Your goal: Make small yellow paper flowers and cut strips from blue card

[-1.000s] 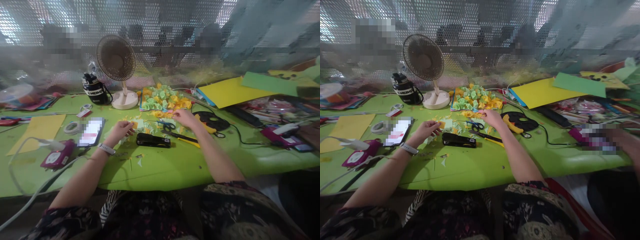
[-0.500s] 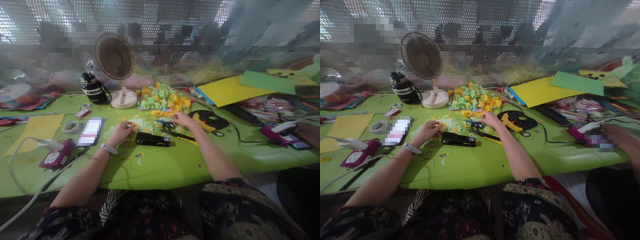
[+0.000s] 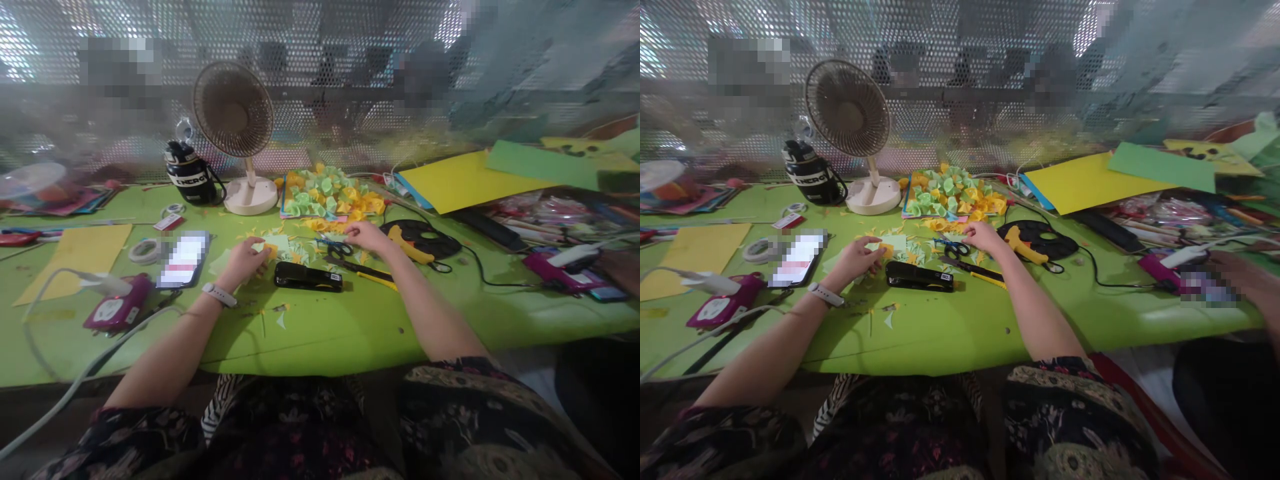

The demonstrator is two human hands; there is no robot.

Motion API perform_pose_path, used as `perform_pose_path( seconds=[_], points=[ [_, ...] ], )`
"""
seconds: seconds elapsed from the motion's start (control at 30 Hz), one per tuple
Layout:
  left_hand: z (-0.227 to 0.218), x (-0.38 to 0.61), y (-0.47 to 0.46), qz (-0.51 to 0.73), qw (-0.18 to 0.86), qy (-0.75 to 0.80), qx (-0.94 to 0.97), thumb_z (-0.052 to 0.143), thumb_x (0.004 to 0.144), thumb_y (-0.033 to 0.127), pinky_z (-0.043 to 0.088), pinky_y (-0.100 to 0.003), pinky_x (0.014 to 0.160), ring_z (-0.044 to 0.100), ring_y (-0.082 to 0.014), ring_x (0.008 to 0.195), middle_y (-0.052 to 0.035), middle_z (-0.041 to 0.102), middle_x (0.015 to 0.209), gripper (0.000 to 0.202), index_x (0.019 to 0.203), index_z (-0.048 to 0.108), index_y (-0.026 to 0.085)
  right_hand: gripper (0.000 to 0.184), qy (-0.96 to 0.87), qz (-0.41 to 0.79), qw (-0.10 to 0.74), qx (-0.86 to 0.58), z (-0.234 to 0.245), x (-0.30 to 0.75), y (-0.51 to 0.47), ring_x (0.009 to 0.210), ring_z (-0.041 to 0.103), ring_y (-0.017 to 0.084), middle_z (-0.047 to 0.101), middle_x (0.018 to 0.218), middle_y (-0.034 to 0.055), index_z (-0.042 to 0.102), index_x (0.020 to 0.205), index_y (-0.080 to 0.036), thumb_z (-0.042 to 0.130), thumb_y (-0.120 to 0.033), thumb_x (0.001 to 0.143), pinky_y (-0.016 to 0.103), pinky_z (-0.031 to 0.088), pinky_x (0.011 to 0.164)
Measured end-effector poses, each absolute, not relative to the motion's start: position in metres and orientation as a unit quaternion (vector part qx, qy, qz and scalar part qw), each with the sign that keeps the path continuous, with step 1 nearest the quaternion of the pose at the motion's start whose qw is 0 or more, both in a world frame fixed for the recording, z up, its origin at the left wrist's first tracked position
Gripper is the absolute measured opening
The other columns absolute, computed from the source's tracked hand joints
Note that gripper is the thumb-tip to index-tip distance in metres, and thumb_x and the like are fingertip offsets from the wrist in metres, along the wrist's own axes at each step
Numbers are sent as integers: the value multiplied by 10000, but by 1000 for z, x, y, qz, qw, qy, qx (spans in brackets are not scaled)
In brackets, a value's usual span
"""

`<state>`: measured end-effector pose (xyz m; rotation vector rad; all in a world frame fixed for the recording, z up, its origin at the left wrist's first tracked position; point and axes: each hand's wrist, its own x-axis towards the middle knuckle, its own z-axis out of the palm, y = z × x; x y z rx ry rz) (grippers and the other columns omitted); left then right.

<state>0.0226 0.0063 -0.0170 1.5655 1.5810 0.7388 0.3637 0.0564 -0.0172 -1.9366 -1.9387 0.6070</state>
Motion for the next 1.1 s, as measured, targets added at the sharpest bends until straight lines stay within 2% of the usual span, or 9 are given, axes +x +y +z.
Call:
perform_pose_path(
  seconds=[0.1, 0.2, 0.27, 0.4, 0.47, 0.67, 0.73, 0.9, 1.1],
  points=[
    [-15, 22, 5, 294, 370, 627, 619, 647, 889, 339, 481, -248, 492, 611, -163, 449, 7, 660, 559, 462, 1294, 590, 124, 226, -686, 196, 154, -684, -16, 363, 56, 864, 682, 195, 754, 1029, 83, 719, 1007, -157, 779, -231, 802, 275, 481, 746],
    [-14, 21, 5, 307, 352, 628, 623, 644, 882, 345, 485, -248, 500, 615, -162, 452, 12, 656, 560, 433, 1259, 615, 134, 79, -690, 202, 141, -680, -15, 362, 56, 838, 685, 200, 762, 940, 74, 718, 851, -163, 757, -220, 813, 279, 482, 738],
    [-14, 21, 5, 317, 343, 625, 626, 639, 881, 352, 491, -245, 513, 624, -159, 463, 13, 662, 570, 414, 1238, 629, 141, 64, -690, 204, 142, -679, -16, 362, 55, 831, 687, 200, 761, 917, 67, 710, 816, -170, 745, -222, 821, 281, 490, 741],
    [-16, 20, 7, 331, 333, 614, 635, 634, 880, 359, 496, -235, 526, 632, -149, 471, 15, 671, 582, 361, 1175, 662, 153, 254, -679, 189, 182, -685, -20, 362, 56, 908, 684, 202, 736, 1111, 97, 701, 1018, -171, 787, -217, 782, 290, 508, 793],
    [-17, 21, 7, 340, 335, 608, 635, 629, 880, 359, 493, -230, 523, 635, -146, 473, 12, 677, 589, 327, 1131, 678, 154, 306, -676, 208, 194, -679, -21, 363, 56, 874, 681, 188, 738, 1085, 98, 692, 1062, -160, 789, -179, 772, 281, 512, 779],
    [-17, 22, 6, 360, 346, 593, 632, 647, 864, 375, 498, -223, 518, 642, -143, 475, 1, 694, 596, 309, 1076, 693, 155, 196, -683, 243, 185, -664, -19, 364, 56, 731, 650, 155, 737, 876, 49, 709, 990, -143, 752, -150, 800, 256, 500, 699],
    [-17, 22, 6, 365, 354, 587, 630, 654, 857, 388, 496, -226, 506, 639, -145, 467, -1, 694, 593, 312, 1059, 696, 154, 159, -683, 244, 185, -663, -18, 364, 55, 761, 657, 162, 740, 898, 62, 713, 946, -136, 760, -163, 797, 263, 504, 725],
    [-16, 24, 5, 374, 360, 577, 631, 665, 844, 383, 485, -222, 496, 633, -140, 455, -1, 682, 575, 288, 1011, 703, 151, 307, -678, 227, 205, -669, -19, 364, 56, 861, 673, 172, 733, 1095, 102, 704, 1054, -143, 790, -149, 759, 275, 517, 784],
    [-15, 25, 4, 374, 354, 573, 638, 647, 855, 366, 478, -214, 490, 636, -135, 457, -1, 682, 591, 272, 1008, 699, 147, 251, -684, 244, 191, -661, -17, 364, 55, 797, 662, 155, 742, 959, 70, 720, 1017, -144, 763, -140, 770, 247, 500, 731]
  ],
)
